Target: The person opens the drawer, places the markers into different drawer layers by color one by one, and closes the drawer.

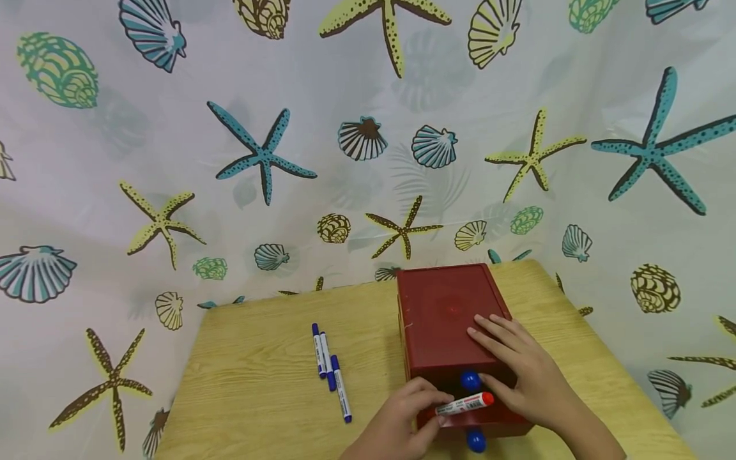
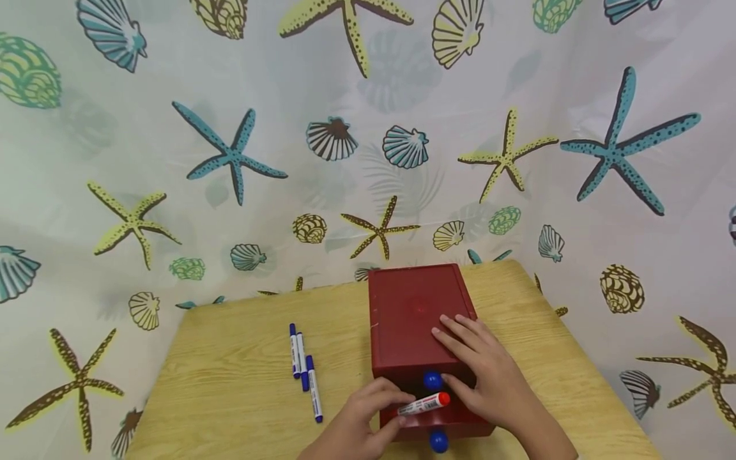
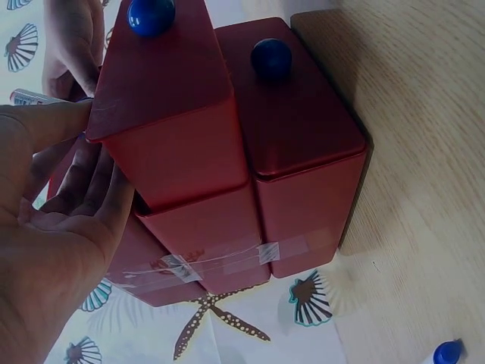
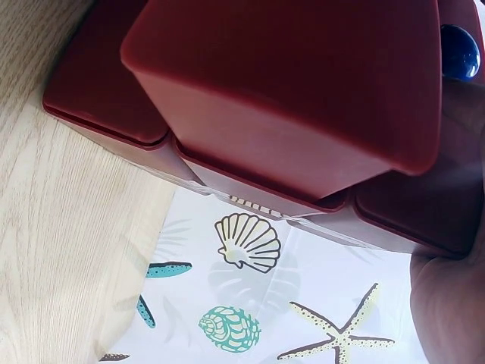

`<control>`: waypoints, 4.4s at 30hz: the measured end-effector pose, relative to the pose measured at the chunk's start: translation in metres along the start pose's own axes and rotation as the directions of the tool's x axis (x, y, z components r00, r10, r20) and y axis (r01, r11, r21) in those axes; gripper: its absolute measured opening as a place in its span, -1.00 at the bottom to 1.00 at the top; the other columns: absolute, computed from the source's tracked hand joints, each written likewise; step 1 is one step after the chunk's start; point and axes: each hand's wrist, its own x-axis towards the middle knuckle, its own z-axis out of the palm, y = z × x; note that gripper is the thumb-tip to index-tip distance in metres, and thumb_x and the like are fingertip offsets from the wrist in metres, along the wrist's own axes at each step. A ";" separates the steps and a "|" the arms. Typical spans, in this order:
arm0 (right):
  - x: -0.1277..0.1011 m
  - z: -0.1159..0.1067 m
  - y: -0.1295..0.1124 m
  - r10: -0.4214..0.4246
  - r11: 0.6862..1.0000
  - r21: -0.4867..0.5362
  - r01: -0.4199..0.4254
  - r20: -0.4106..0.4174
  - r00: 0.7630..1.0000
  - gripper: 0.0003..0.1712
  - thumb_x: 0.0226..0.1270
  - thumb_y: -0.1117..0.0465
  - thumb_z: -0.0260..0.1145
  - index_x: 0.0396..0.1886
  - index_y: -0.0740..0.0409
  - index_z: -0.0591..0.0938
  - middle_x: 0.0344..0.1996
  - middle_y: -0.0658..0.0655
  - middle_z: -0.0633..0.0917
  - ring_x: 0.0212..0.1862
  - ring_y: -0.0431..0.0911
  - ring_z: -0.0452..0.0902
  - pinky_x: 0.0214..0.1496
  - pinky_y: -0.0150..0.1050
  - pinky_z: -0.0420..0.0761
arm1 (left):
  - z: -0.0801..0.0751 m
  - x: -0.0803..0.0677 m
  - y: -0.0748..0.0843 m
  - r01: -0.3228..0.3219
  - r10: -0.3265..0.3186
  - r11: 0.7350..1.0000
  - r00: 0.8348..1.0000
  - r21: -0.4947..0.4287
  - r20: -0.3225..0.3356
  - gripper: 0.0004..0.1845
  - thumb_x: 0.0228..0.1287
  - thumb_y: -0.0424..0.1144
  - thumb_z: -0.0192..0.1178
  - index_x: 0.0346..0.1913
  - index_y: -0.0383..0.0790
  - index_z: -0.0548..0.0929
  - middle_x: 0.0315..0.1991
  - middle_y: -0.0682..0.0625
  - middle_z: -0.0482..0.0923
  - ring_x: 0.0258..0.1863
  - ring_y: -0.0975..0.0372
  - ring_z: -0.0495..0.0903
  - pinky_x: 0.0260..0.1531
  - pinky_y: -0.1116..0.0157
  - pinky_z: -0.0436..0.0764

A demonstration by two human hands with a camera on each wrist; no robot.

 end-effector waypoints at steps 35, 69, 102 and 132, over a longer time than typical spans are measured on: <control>0.001 -0.001 -0.002 0.005 1.000 0.011 -0.005 0.003 1.000 0.01 -0.05 0.09 0.74 0.50 -0.17 0.57 0.49 0.05 0.56 0.53 0.11 0.35 0.70 -0.45 -0.23 | 0.000 -0.002 0.010 -0.080 0.081 0.997 0.997 -0.016 0.013 -0.80 0.60 -0.10 0.24 0.12 0.03 0.75 0.00 0.15 0.67 -0.02 0.46 0.56 0.01 0.48 0.65; 0.001 -0.002 -0.001 0.014 1.000 0.014 -0.015 0.011 1.000 0.02 -0.04 0.11 0.74 0.51 -0.18 0.56 0.50 0.04 0.54 0.54 0.11 0.34 0.69 -0.48 -0.25 | 0.035 0.002 0.021 0.130 -0.045 0.963 0.940 -0.234 0.338 -0.62 0.72 -0.12 0.02 -0.07 -0.32 0.76 -0.29 0.04 0.67 -0.29 0.63 0.48 -0.10 0.61 0.59; 0.001 -0.002 -0.001 0.009 1.000 0.010 -0.009 0.001 1.000 0.01 -0.03 0.11 0.74 0.50 -0.19 0.56 0.50 0.03 0.55 0.53 0.09 0.35 0.68 -0.49 -0.22 | 0.085 -0.005 -0.003 0.622 -0.481 0.644 0.782 -0.445 0.397 -0.32 0.63 0.23 0.00 -0.31 -0.30 0.83 -0.52 0.19 0.65 -0.54 0.36 0.58 -0.52 0.40 0.53; -0.002 0.001 0.003 0.009 1.000 0.006 -0.009 0.002 1.000 0.02 -0.02 0.11 0.74 0.52 -0.16 0.55 0.51 0.06 0.54 0.57 0.09 0.32 0.72 -0.40 -0.21 | 0.097 0.008 -0.019 0.655 -0.470 0.489 0.754 -0.576 0.458 -0.31 0.65 0.31 -0.14 0.05 -0.19 0.80 -0.14 0.00 0.82 -0.16 0.21 0.78 -0.05 0.17 0.77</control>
